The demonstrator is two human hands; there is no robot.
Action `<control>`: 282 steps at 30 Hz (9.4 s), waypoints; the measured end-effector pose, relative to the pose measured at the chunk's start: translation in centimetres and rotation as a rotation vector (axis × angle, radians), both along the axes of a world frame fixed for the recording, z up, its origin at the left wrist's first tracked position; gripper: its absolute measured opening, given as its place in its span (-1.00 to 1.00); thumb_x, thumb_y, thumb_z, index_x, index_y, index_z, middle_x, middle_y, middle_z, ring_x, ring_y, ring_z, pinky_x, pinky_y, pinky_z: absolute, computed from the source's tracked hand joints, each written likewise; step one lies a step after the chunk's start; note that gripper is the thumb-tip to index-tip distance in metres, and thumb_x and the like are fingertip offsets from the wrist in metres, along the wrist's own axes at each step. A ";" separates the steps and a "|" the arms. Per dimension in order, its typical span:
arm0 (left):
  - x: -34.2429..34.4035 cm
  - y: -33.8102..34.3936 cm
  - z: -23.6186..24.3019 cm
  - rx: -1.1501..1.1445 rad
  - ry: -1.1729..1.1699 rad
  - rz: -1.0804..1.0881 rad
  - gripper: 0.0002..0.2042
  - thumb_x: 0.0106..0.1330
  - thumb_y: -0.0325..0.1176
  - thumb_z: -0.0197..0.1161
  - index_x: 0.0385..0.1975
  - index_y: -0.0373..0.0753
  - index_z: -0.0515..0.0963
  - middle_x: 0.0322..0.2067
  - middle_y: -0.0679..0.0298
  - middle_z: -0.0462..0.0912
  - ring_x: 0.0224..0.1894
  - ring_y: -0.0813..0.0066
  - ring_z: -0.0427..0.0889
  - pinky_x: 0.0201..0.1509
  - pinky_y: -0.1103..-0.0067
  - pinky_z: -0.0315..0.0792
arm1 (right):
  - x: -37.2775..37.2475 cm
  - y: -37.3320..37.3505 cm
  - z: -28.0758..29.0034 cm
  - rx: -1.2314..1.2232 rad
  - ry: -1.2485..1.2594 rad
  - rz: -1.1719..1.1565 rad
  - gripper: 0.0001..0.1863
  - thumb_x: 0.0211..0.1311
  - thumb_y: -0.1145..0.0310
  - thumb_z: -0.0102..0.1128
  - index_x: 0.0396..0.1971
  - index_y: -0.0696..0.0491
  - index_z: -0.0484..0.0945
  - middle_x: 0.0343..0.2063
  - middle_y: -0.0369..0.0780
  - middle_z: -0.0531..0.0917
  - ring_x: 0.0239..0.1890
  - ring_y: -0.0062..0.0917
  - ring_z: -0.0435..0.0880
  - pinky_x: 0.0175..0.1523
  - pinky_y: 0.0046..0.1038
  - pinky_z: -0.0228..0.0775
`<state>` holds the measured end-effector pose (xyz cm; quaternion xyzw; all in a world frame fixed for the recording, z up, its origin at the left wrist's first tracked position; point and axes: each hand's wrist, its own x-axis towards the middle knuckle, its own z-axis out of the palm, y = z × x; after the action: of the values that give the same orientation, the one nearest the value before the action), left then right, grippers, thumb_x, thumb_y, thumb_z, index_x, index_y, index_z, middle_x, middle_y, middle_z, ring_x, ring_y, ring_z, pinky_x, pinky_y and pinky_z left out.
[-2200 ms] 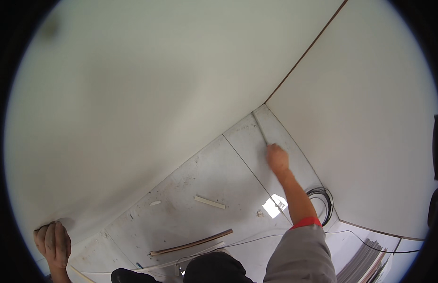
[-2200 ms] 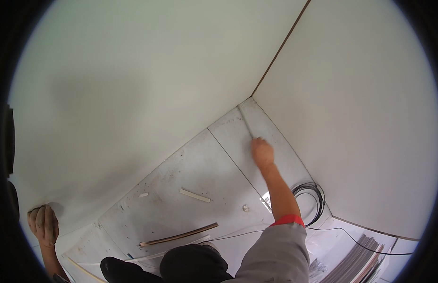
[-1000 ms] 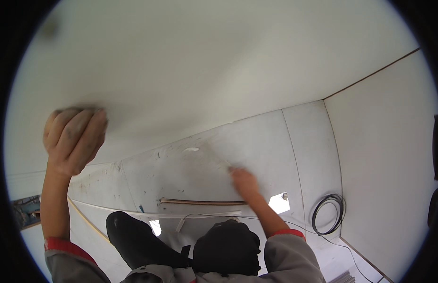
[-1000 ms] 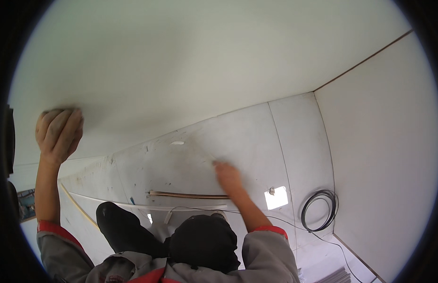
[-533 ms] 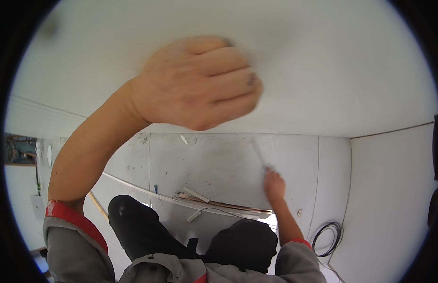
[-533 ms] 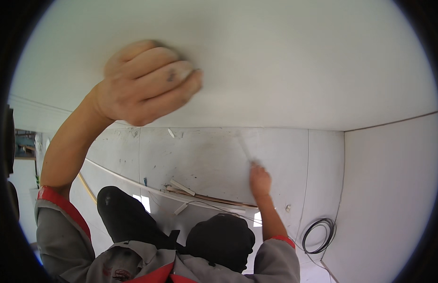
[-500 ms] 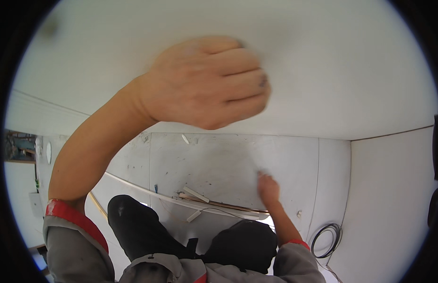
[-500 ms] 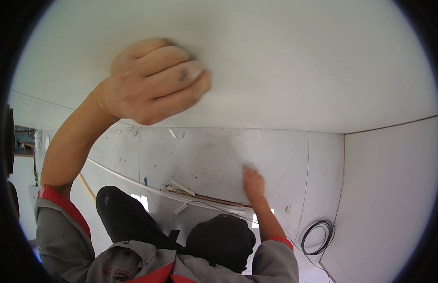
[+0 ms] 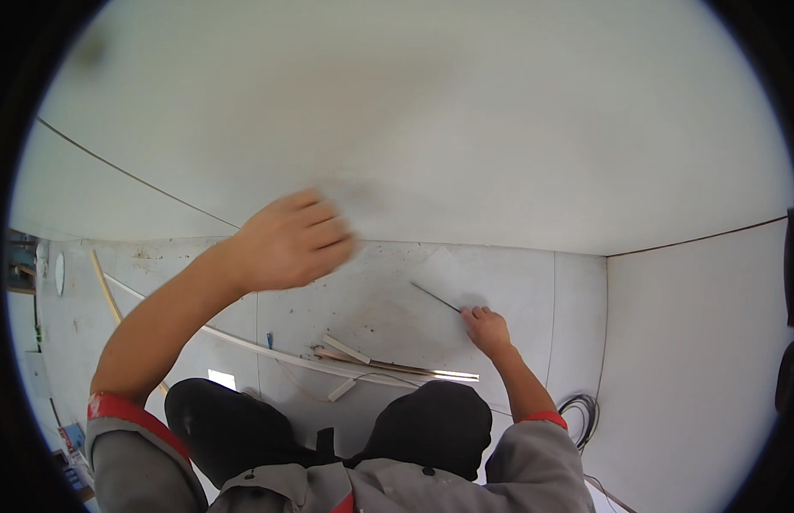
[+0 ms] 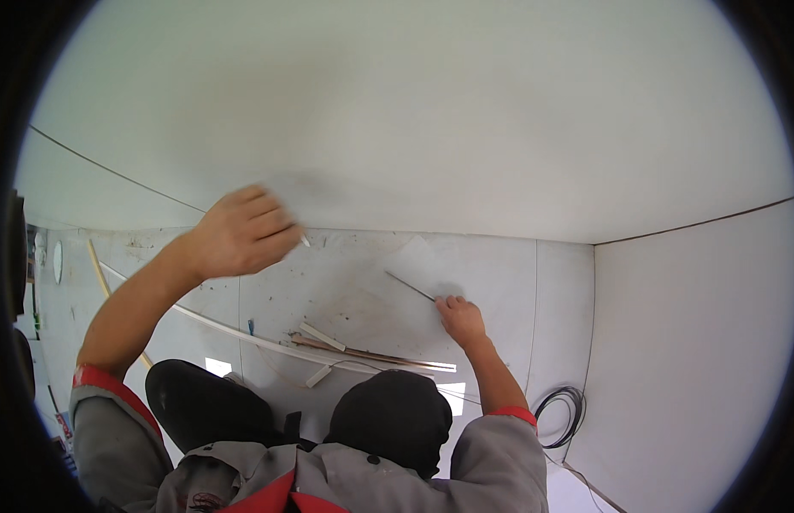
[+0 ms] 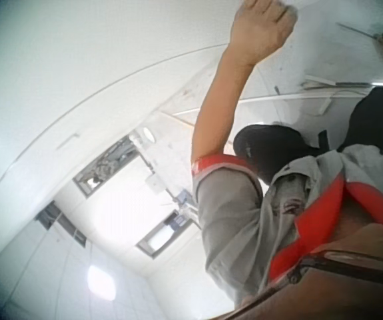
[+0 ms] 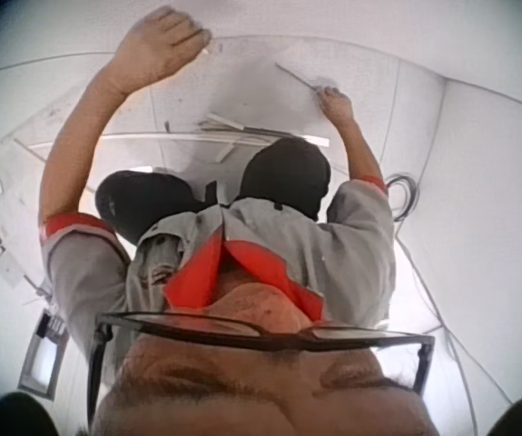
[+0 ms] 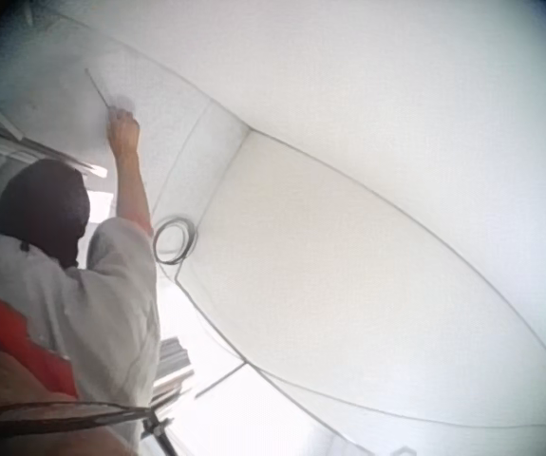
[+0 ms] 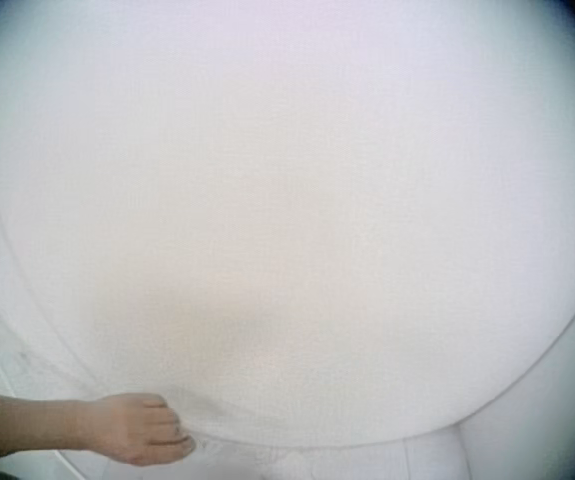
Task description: The person walks through a room under renovation, picks up a long white baseboard, and positions it against the wall. They then handle a dark trim strip, aligning it along the floor edge. The person moves materials and tools around the space while preparing to install the trim.
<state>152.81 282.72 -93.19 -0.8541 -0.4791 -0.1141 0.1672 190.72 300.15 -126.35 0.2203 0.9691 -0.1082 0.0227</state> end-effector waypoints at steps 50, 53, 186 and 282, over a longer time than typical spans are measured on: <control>-20.3 -51.7 -27.0 -0.180 -0.467 1.103 -0.78 0.14 -0.58 0.19 -0.18 -0.33 0.53 -0.10 0.05 0.55 0.07 0.02 0.49 0.16 0.30 0.42 | -22.0 -18.0 4.1 -0.108 -0.222 0.041 -0.71 0.12 0.37 0.22 -0.13 0.04 0.48 -0.26 -0.15 0.61 -0.17 -0.21 0.62 -0.13 -0.19 0.50; -23.2 -53.5 -25.1 -0.215 -0.395 1.119 -0.79 0.13 -0.57 0.22 -0.22 -0.31 0.50 -0.15 0.10 0.57 0.00 0.02 0.52 0.11 0.29 0.45 | -24.7 -20.2 5.6 -0.239 -0.176 0.054 -0.75 0.21 0.25 0.18 -0.16 0.03 0.53 -0.28 -0.13 0.63 -0.18 -0.17 0.62 -0.10 -0.20 0.47; -8.9 -84.4 -36.4 0.164 -0.681 2.340 -0.67 0.28 -0.41 0.19 0.03 -0.35 0.48 0.02 0.02 0.46 0.01 0.09 0.53 0.06 0.32 0.44 | -31.7 -31.1 1.9 -0.116 -0.047 0.026 -0.65 0.08 0.38 0.18 -0.09 0.11 0.49 -0.14 -0.05 0.60 -0.14 -0.14 0.62 -0.08 -0.15 0.49; -10.7 -83.1 -34.7 0.473 -0.664 2.381 -0.73 0.26 -0.51 0.05 -0.03 -0.35 0.45 0.01 -0.03 0.47 0.09 -0.02 0.46 0.13 0.28 0.42 | -62.9 -40.1 21.0 0.499 -0.156 0.840 -0.88 0.14 0.47 0.11 -0.32 0.09 0.42 -0.36 -0.12 0.54 -0.30 -0.24 0.64 -0.28 -0.26 0.56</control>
<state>142.14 199.62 -127.93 0.2273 -0.9378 -0.1848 0.1866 127.83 260.09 -105.37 -0.1832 0.9660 0.1623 0.0836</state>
